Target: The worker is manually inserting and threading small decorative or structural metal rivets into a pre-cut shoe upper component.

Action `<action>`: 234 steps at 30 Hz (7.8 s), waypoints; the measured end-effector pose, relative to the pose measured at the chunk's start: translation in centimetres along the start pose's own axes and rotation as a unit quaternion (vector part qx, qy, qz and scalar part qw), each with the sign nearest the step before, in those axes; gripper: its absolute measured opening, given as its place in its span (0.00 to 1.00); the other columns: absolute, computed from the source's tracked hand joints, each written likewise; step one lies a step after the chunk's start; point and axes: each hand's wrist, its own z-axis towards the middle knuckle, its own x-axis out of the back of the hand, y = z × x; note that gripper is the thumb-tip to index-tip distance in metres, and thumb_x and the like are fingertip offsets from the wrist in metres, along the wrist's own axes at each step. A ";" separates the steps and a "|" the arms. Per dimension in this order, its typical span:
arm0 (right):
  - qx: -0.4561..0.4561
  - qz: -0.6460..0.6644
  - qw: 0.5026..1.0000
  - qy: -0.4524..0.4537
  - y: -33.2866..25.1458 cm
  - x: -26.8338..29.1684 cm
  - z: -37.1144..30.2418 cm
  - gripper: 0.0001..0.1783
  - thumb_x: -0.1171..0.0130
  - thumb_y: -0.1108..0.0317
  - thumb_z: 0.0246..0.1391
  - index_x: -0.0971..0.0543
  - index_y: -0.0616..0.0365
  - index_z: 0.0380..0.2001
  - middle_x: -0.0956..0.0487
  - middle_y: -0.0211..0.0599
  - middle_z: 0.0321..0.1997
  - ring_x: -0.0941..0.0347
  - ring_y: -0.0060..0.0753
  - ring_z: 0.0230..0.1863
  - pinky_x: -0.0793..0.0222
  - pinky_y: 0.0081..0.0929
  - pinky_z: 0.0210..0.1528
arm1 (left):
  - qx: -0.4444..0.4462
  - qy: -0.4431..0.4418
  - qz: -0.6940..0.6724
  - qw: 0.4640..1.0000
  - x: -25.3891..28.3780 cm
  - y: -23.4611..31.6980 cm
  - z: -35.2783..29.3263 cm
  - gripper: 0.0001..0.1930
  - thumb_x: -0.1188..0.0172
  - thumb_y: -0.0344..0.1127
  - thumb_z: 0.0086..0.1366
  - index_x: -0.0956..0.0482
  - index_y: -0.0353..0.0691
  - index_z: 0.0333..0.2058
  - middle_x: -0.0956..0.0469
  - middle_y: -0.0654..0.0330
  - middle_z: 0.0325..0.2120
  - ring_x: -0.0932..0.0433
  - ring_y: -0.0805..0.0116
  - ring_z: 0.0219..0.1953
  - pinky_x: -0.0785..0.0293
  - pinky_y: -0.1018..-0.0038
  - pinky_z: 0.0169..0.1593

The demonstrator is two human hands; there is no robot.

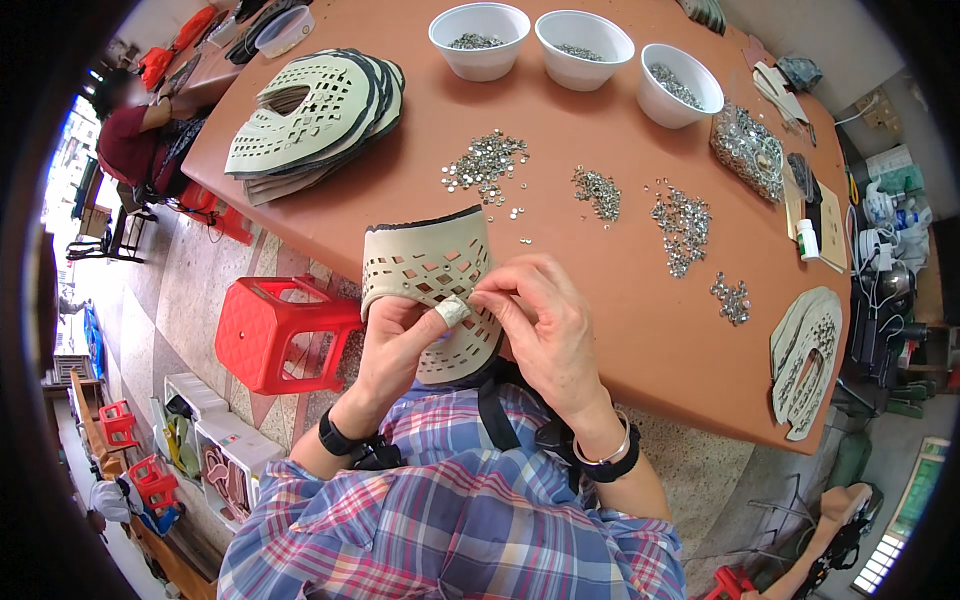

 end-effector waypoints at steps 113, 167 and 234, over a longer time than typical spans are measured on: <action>-0.135 0.144 0.968 -0.152 -2.2 2.3 0.0 0.18 0.53 0.61 0.62 0.26 0.60 0.49 0.23 0.43 0.42 0.25 0.31 0.37 0.31 0.23 0.40 | -0.317 -0.022 0.340 0.885 2.7 0.5 -0.4 0.13 0.36 0.40 0.55 0.24 0.37 0.32 0.21 0.55 0.28 0.22 0.63 0.31 0.27 0.71 0.36; -0.072 0.132 0.988 -0.019 -1.2 0.1 -1.0 0.05 0.39 0.75 0.50 0.22 0.59 0.32 0.35 0.27 0.37 0.34 0.15 0.32 0.36 0.13 0.34 | -0.009 -0.003 -0.059 0.998 -1.5 0.1 -0.8 0.16 0.52 0.32 0.68 0.36 0.31 0.52 0.31 0.54 0.48 0.29 0.68 0.50 0.27 0.75 0.52; -0.133 0.166 0.969 -0.124 -1.7 1.8 0.8 0.25 0.52 0.58 0.62 0.39 0.62 0.56 0.32 0.47 0.48 0.31 0.30 0.47 0.33 0.26 0.47 | -0.218 0.096 0.096 0.966 1.6 -1.7 -1.0 0.15 0.45 0.19 0.59 0.30 0.33 0.45 0.27 0.58 0.46 0.29 0.68 0.49 0.33 0.70 0.53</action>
